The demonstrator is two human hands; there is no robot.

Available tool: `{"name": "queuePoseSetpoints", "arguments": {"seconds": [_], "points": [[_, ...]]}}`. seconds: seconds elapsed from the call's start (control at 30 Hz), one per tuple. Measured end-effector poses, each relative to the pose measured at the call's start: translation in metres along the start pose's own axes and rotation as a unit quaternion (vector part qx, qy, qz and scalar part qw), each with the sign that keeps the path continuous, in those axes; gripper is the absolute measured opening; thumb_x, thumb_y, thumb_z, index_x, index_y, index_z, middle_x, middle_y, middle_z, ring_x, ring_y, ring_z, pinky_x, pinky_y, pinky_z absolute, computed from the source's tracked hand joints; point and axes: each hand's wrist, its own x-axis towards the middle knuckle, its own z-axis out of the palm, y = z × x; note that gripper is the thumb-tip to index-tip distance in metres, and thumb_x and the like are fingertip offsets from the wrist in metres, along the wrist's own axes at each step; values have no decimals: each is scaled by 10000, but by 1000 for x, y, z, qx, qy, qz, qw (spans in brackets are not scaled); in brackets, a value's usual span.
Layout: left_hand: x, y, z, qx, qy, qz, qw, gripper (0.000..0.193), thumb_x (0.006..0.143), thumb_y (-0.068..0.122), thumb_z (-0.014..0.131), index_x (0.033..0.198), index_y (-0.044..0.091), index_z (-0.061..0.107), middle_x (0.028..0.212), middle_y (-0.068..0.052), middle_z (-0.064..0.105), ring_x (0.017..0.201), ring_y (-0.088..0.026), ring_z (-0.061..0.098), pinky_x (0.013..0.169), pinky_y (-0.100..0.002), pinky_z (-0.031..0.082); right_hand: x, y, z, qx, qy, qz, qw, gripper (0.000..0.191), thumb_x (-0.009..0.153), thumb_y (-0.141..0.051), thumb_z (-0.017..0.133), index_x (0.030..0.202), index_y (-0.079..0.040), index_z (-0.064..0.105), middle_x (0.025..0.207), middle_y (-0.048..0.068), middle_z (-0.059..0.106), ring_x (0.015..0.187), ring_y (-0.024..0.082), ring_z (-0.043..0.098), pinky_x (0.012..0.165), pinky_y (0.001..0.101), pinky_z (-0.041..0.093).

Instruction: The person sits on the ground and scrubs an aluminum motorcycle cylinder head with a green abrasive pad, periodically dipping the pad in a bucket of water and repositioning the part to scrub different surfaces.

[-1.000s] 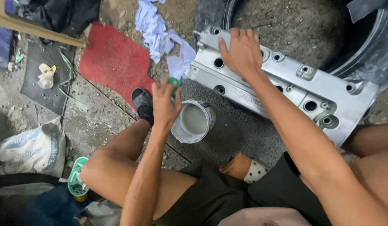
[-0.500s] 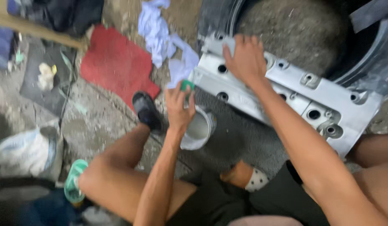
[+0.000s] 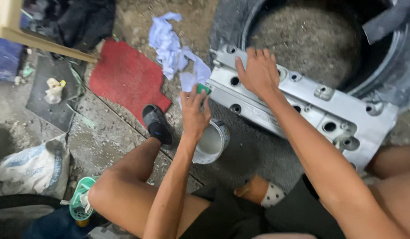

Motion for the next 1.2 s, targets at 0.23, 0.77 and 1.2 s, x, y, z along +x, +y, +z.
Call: {"name": "queuePoseSetpoints", "arguments": {"seconds": [0.23,0.77,1.2], "points": [[5,-6,-15,-19,-93,49,994,264,834,-8,745,1090,-1,679,1298,-208,636,1067,-420,561,940,-491,494,-1,-2,-1,-4,0,7,1000,493,1028,-418,535,1136,48,654,1101,297,684,1082,425,584,971,520,413],[13,-12,-21,-16,-59,46,997,196,890,1,729,1083,15,696,1222,-201,673,1049,-385,579,955,-482,485,-2,0,2,-7,1,9,1000,493,1030,-413,527,1135,52,652,1094,290,689,1076,413,590,965,515,418],[-18,-26,-24,95,-131,-260,952,327,791,265,786,1018,40,718,1043,-246,713,989,-450,669,873,-530,526,-4,10,11,-8,-19,-5,1000,508,1042,-399,538,1192,75,639,1129,301,679,1079,417,585,971,507,411]]}}
